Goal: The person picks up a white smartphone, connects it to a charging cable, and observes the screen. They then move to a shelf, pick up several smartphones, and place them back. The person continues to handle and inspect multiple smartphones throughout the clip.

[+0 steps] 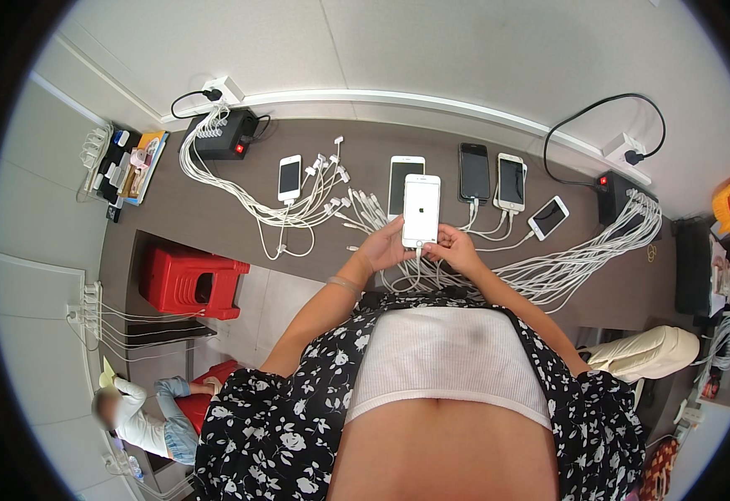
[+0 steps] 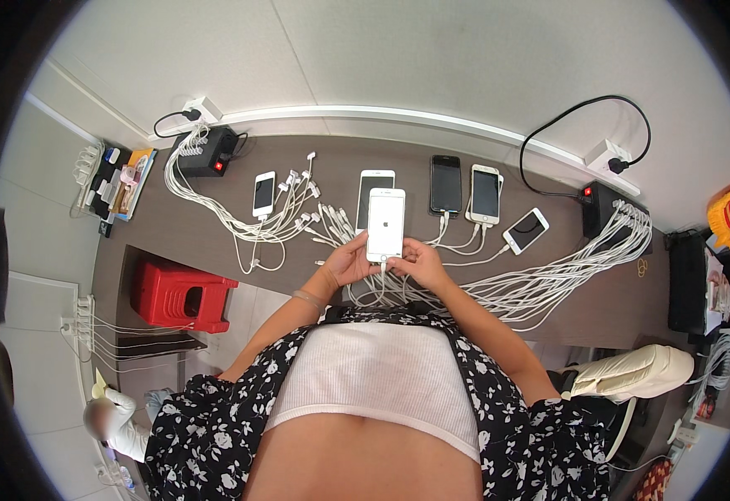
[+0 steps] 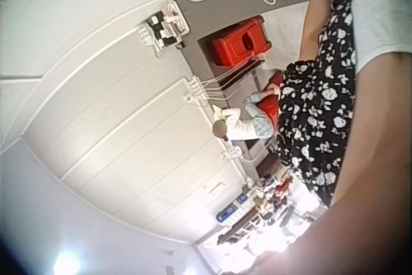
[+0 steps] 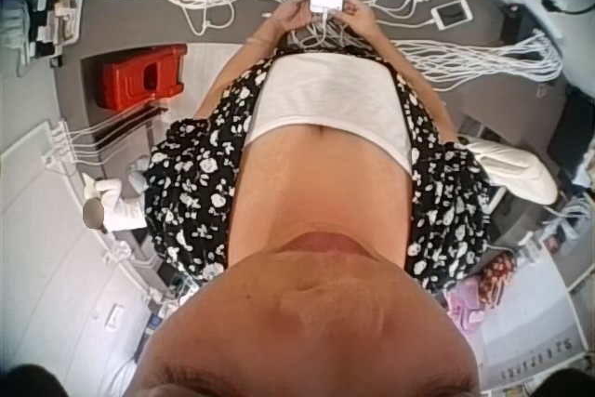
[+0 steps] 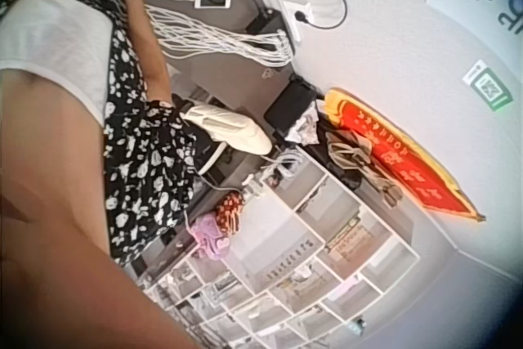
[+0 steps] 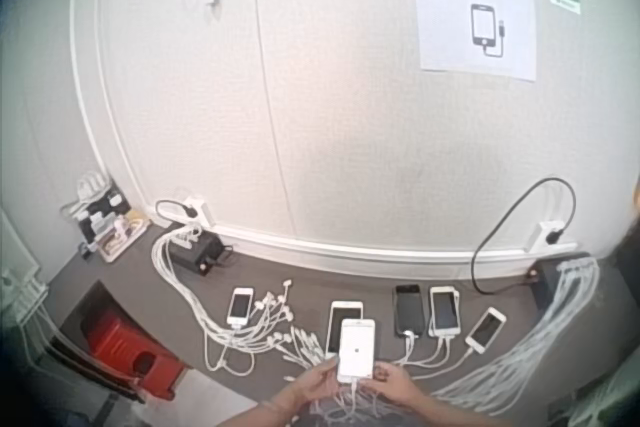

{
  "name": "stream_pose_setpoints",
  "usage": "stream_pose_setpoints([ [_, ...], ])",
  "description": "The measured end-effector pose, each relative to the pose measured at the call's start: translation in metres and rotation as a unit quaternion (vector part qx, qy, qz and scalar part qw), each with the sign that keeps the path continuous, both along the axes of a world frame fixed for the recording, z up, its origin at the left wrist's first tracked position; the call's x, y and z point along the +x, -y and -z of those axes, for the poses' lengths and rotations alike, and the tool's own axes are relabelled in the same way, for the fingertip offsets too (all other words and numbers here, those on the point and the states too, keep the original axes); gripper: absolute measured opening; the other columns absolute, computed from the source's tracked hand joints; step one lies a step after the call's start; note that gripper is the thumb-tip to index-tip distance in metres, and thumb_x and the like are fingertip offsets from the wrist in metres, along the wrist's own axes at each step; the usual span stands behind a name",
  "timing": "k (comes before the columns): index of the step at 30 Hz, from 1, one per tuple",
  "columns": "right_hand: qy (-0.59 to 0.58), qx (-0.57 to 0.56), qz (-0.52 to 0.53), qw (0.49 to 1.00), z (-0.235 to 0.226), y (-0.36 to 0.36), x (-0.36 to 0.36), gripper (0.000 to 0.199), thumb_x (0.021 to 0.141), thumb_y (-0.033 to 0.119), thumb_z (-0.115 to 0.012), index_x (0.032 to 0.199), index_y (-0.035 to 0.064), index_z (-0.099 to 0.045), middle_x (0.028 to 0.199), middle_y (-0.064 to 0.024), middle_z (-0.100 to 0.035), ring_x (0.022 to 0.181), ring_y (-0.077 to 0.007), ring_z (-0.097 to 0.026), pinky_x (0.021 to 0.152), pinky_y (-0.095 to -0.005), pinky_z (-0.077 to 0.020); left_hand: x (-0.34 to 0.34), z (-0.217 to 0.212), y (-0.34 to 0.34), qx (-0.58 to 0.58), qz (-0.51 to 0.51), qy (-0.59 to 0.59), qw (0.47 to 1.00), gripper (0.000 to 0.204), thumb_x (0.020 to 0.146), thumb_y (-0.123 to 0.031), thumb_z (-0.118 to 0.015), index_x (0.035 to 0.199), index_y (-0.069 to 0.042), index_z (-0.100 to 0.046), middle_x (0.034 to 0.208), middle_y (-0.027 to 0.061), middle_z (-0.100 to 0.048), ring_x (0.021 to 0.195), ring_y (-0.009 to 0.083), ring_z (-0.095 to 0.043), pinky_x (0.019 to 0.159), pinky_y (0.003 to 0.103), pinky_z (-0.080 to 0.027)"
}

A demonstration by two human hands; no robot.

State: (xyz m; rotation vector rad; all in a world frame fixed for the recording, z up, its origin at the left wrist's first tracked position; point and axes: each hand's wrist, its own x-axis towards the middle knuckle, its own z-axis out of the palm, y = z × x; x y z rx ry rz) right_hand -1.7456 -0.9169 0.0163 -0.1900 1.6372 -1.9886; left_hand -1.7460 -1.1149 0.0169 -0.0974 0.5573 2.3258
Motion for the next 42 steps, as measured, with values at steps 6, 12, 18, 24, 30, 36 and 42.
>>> stream_pose_setpoints([
  [6,-0.002,-0.001,0.002,1.0,-0.001,0.0,0.001,0.031,0.081,0.006,-0.062,0.109,-0.0016,-0.051,0.086,-0.0069,-0.063,0.073,-0.0116,-0.061,0.061,-0.0226,-0.0498,0.0,-0.001,0.0,0.002,-0.003,0.002,1.0,0.04,0.095,-0.029,-0.033,0.129,-0.008,-0.033,0.125,0.0138,-0.046,0.112,0.027,-0.05,0.092,0.044,-0.044],
  [12,0.006,-0.013,-0.001,1.0,0.005,-0.001,0.0,0.035,0.079,0.006,-0.064,0.111,-0.0006,-0.051,0.09,-0.0053,-0.062,0.076,-0.0115,-0.061,0.06,-0.0225,-0.0507,0.0,-0.002,0.0,-0.009,-0.003,-0.009,1.0,0.041,0.095,-0.03,-0.033,0.13,-0.006,-0.032,0.125,0.0142,-0.046,0.112,0.0275,-0.05,0.092,0.044,-0.044],
  [18,0.005,-0.017,0.004,1.0,0.005,-0.001,0.0,0.037,0.078,0.004,-0.065,0.112,-0.0016,-0.05,0.09,-0.0058,-0.062,0.075,-0.0105,-0.06,0.059,-0.0216,-0.0492,0.001,-0.011,-0.003,-0.081,0.001,-0.026,0.996,0.046,0.092,-0.038,-0.039,0.128,-0.01,-0.035,0.121,0.0092,-0.049,0.107,0.0215,-0.053,0.085,0.035,-0.048],
  [24,-0.089,-0.021,0.002,0.996,-0.035,0.001,-0.004,0.04,0.077,0.003,-0.066,0.112,-0.0035,-0.049,0.086,-0.0054,-0.062,0.068,-0.0074,-0.057,0.057,-0.0201,-0.0458,-0.004,-0.044,-0.003,-0.051,-0.019,-0.059,0.997,0.048,0.093,-0.037,-0.037,0.129,-0.006,-0.034,0.123,0.0126,-0.048,0.109,0.0252,-0.052,0.087,0.038,-0.048],
  [30,-0.146,-0.063,0.043,0.986,-0.11,0.004,-0.013,0.05,0.075,-0.002,-0.065,0.121,-0.003,-0.044,0.077,-0.0033,-0.06,0.065,-0.0072,-0.058,0.057,-0.0195,-0.0462,-0.015,-0.114,-0.009,-0.024,-0.085,-0.172,0.981,0.048,0.094,-0.035,-0.033,0.129,-0.002,-0.031,0.121,0.0167,-0.048,0.105,0.0276,-0.054,0.082,0.04,-0.052],
  [36,-0.202,-0.105,0.071,0.971,-0.161,0.006,-0.002,0.064,0.072,-0.004,-0.067,0.129,0.0002,-0.037,0.08,-0.0049,-0.061,0.071,-0.0076,-0.059,0.063,-0.0192,-0.0473,-0.006,-0.165,-0.016,-0.003,-0.128,-0.24,0.962,0.049,0.094,-0.035,-0.033,0.13,-0.001,-0.029,0.123,0.0176,-0.046,0.107,0.0285,-0.053,0.083,0.041,-0.052],
  [42,-0.273,-0.111,0.079,0.952,-0.185,0.004,0.007,0.068,0.072,-0.003,-0.069,0.131,-0.0002,-0.035,0.082,-0.0054,-0.062,0.073,-0.0073,-0.059,0.064,-0.019,-0.0468,0.009,-0.197,-0.021,-0.022,-0.172,-0.266,0.948,0.047,0.095,-0.031,-0.032,0.128,0.002,-0.031,0.118,0.0164,-0.05,0.103,0.0274,-0.056,0.078,0.04,-0.054],
])
